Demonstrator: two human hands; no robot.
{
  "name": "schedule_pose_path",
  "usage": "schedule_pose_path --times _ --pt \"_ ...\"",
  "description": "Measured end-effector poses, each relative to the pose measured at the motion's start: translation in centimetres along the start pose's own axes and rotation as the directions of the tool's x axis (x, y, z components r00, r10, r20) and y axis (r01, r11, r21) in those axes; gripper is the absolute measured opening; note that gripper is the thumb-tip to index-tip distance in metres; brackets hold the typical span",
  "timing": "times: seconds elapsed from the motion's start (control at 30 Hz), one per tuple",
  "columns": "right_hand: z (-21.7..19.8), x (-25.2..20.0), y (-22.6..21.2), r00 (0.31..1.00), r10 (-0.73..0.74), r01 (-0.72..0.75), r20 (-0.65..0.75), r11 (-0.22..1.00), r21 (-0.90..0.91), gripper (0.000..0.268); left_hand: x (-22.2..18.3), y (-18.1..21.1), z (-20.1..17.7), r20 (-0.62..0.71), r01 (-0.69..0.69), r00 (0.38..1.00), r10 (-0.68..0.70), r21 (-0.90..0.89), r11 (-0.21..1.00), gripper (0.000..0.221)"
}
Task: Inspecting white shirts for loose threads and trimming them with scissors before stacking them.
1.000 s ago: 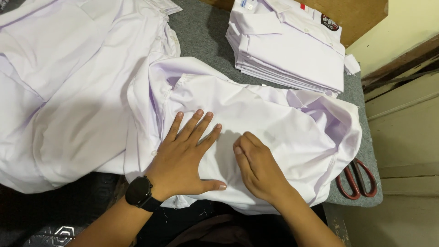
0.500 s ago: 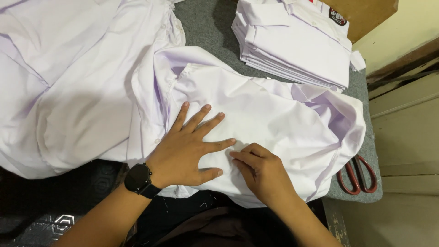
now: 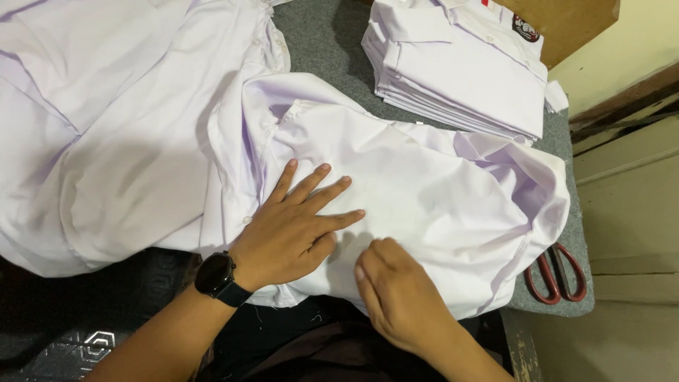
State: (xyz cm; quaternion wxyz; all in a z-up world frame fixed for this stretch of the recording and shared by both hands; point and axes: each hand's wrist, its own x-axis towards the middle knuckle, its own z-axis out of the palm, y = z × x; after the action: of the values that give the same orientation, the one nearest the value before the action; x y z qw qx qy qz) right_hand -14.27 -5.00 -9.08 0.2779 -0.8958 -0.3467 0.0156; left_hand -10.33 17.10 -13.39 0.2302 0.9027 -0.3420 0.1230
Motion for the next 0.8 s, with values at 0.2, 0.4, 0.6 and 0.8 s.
schedule_pose_path --times 0.2,0.4,0.6,0.8 --pt "0.1 -1.9 -0.1 0.997 -0.024 0.03 -0.074 0.997 0.069 0.021 -0.1 -0.1 0.1 0.012 0.02 1.0 -0.02 -0.019 1.0 0.048" --pt "1.3 -2.0 4.4 0.959 -0.027 -0.013 -0.284 0.99 -0.139 0.009 0.2 -0.6 0.0 -0.035 0.079 0.995 -0.091 -0.248 0.966 0.018" --pt "1.4 -0.9 5.7 0.944 0.106 -0.16 -0.313 0.976 -0.15 0.009 1.4 0.7 0.5 -0.22 0.043 0.975 -0.014 0.129 0.991 0.013" --pt "1.3 2.0 7.9 0.931 0.077 -0.206 -0.356 0.918 -0.34 0.007 1.4 0.1 2.6 -0.373 0.019 0.928 0.012 0.079 0.997 0.013"
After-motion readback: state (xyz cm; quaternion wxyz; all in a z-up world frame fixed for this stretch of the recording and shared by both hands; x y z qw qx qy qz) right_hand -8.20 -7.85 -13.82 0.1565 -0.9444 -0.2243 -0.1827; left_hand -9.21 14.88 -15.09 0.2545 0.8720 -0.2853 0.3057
